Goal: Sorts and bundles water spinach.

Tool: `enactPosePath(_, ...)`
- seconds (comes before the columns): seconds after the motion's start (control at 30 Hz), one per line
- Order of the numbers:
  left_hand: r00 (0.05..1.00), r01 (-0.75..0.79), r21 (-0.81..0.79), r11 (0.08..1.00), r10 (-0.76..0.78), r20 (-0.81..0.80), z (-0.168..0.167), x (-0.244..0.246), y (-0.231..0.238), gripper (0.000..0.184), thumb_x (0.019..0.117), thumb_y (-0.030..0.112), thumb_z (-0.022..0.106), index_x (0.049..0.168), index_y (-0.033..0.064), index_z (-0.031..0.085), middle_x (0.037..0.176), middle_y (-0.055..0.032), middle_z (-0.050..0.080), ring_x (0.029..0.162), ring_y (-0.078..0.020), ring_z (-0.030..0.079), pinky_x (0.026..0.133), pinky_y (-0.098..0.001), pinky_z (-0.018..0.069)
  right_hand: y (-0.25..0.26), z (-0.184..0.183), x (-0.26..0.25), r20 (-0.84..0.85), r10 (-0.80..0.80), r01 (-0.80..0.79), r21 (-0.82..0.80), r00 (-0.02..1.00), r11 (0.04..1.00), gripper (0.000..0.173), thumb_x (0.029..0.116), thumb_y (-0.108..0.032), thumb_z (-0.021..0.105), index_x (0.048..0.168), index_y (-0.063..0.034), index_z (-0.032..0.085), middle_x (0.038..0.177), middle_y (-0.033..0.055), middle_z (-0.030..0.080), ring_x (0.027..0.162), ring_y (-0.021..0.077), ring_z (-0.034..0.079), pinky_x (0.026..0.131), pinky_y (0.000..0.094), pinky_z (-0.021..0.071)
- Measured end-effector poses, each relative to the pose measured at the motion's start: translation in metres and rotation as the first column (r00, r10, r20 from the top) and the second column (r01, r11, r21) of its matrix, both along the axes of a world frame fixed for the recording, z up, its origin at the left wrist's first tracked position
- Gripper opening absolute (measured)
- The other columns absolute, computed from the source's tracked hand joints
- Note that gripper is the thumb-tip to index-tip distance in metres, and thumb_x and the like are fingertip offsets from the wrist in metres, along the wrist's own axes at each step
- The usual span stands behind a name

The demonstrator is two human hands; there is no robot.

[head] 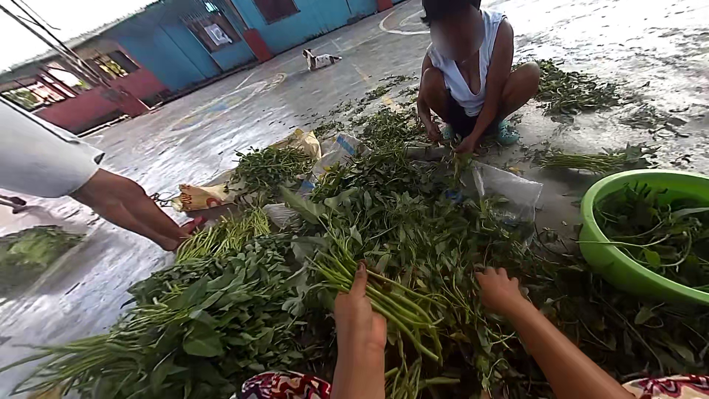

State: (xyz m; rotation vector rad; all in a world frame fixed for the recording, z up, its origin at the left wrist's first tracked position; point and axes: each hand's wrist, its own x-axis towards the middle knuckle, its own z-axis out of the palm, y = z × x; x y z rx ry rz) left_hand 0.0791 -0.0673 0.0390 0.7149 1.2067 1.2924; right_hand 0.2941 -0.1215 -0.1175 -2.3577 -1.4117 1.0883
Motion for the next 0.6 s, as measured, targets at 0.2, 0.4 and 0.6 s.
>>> enactPosePath(0.2,0.987,-0.019,-0.081,0.996,0.032,0.157,0.001,-0.007,-0.003,0.026,0.1103,0.019,0.045,0.123,-0.0034,0.049,0.091,-0.0182,0.068,0.079,-0.0308,0.073,0.071,-0.0476,0.0644,0.051,-0.059,-0.052,-0.103,-0.138,0.130,-0.082,0.985,0.988,0.042,0.0975,-0.019,0.063,0.132,0.0041,0.062,0.142,0.0286,0.055,0.131,0.0437,0.055,0.107,0.0616,0.0464)
enactPosePath(0.4,0.991,-0.019,-0.070,0.997,0.027,0.128,-0.008,-0.020,-0.009,0.019,0.1083,0.015,0.049,0.113,-0.0003,0.059,0.076,-0.0072,0.062,0.061,-0.0173,0.065,0.063,-0.0341,0.0619,0.041,-0.006,0.011,-0.268,-0.093,0.132,0.129,0.959,0.983,0.035,0.0979,-0.022,0.069,0.128,-0.0042,0.069,0.130,0.0197,0.066,0.124,0.0336,0.061,0.110,0.0524,0.0441)
enactPosePath(0.6,0.986,0.124,-0.108,0.986,-0.111,0.121,-0.011,0.007,-0.024,0.019,0.1058,0.013,0.055,0.114,-0.0035,0.055,0.080,-0.0121,0.065,0.062,-0.0191,0.066,0.059,-0.0329,0.0602,-0.013,0.061,0.021,-0.594,-0.145,0.440,0.389,0.791,0.809,0.029,0.0876,-0.001,0.073,0.116,0.0009,0.068,0.103,0.0118,0.071,0.091,0.0183,0.070,0.084,0.0395,0.0590)
